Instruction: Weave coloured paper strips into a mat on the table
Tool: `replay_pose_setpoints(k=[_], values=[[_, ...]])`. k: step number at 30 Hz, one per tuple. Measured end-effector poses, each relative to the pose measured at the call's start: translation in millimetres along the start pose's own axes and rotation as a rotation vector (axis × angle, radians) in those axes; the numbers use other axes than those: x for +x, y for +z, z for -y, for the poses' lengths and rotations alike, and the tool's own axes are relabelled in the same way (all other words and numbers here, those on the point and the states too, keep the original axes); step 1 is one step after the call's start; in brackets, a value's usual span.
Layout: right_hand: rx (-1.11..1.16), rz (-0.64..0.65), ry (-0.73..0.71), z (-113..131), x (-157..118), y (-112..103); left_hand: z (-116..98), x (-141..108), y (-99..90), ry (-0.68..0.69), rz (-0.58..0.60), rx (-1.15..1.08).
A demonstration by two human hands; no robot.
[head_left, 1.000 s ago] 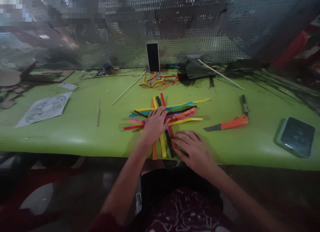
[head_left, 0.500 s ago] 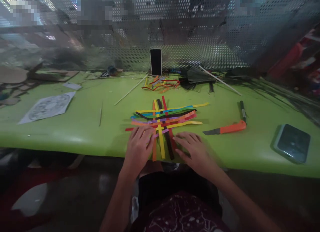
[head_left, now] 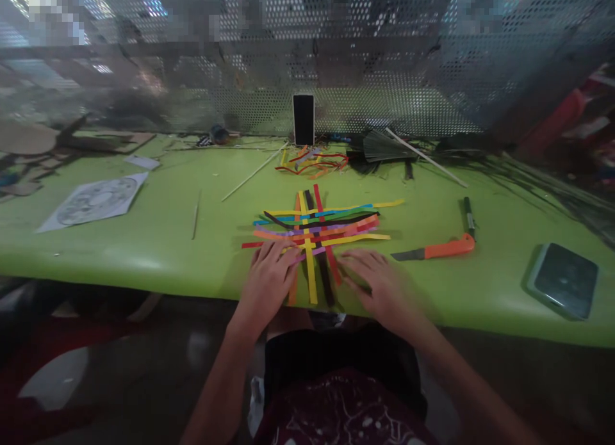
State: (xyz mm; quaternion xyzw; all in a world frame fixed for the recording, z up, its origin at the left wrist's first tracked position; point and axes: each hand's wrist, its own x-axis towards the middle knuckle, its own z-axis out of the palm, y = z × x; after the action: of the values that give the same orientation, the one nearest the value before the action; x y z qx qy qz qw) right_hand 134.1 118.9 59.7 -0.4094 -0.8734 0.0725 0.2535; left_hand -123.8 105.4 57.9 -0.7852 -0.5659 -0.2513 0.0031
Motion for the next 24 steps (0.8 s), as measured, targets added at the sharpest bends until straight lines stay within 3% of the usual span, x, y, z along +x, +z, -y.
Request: replay_pose_setpoints(k=[4,8,19,24], values=[[-0.182,-0.14,0.044,-25.9,7.7,-10.4,6.8,2.2,-0.9,0.056,0.032,-0.021],[-0.337,-0.167,0.079,-38.4,10.1,-8.8,9.7,1.6,-0.1,0.074,0.026,-0.042],[-0.365,-0.231,0.065,-29.1,8.0,-2.6,10.4,0.2,6.8,0.083,-0.082,-0.058],[-0.364,-0.176,-0.013,-20.4,10.9,0.0,11.0,0.0,10.3,0.08,-0.109,-0.059]])
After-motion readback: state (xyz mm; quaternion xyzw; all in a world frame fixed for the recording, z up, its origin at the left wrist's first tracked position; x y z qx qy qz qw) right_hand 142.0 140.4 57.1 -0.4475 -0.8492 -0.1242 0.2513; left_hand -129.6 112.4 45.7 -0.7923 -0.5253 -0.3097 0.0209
